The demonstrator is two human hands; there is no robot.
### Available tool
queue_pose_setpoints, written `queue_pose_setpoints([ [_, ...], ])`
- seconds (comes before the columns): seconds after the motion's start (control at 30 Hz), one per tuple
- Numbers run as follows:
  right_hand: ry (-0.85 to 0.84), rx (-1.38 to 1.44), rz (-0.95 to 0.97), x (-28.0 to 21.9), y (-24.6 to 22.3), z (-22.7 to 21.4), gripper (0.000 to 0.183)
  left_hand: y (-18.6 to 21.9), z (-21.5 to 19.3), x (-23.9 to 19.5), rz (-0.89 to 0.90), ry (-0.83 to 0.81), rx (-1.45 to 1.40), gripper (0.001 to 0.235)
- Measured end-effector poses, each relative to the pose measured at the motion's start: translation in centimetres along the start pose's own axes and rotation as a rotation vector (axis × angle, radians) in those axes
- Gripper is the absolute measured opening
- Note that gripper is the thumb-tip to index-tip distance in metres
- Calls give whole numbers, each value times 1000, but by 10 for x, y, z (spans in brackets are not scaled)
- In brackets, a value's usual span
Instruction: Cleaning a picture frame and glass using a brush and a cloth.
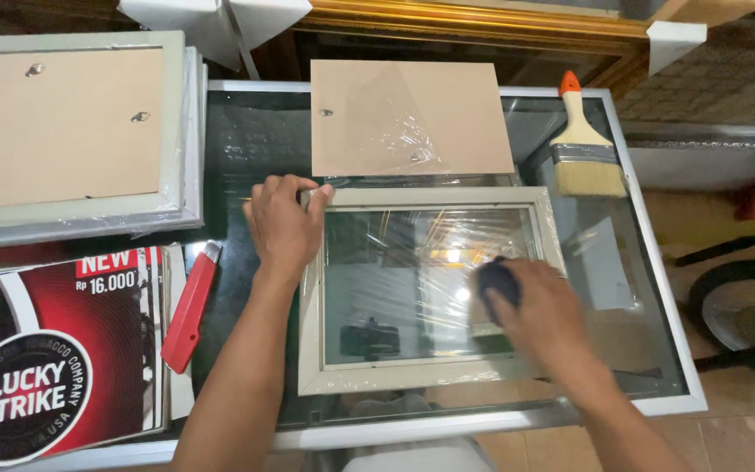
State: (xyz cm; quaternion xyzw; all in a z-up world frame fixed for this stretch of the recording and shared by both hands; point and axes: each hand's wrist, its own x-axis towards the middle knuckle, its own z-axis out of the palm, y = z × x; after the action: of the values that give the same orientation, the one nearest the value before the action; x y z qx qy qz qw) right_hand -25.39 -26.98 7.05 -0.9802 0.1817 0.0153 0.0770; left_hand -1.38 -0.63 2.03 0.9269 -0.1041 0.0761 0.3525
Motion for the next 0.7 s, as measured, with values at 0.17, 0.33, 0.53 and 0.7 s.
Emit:
queue_pose_setpoints([
  [0.17, 49, -39, 268, 0, -7, -3, 54, 1, -1, 0, 4, 11, -17, 22],
  [0.33, -46, 118, 78, 25, -123, 19, 54, -6, 4, 1, 5, 10, -6, 25],
  [0.53, -138, 328, -249, 36, -186, 15, 41, -7, 5, 3, -1, 2, 23, 24],
  [0.7, -17, 85, 116, 36, -79, -10, 46, -9, 6, 2, 27, 39, -16, 23],
])
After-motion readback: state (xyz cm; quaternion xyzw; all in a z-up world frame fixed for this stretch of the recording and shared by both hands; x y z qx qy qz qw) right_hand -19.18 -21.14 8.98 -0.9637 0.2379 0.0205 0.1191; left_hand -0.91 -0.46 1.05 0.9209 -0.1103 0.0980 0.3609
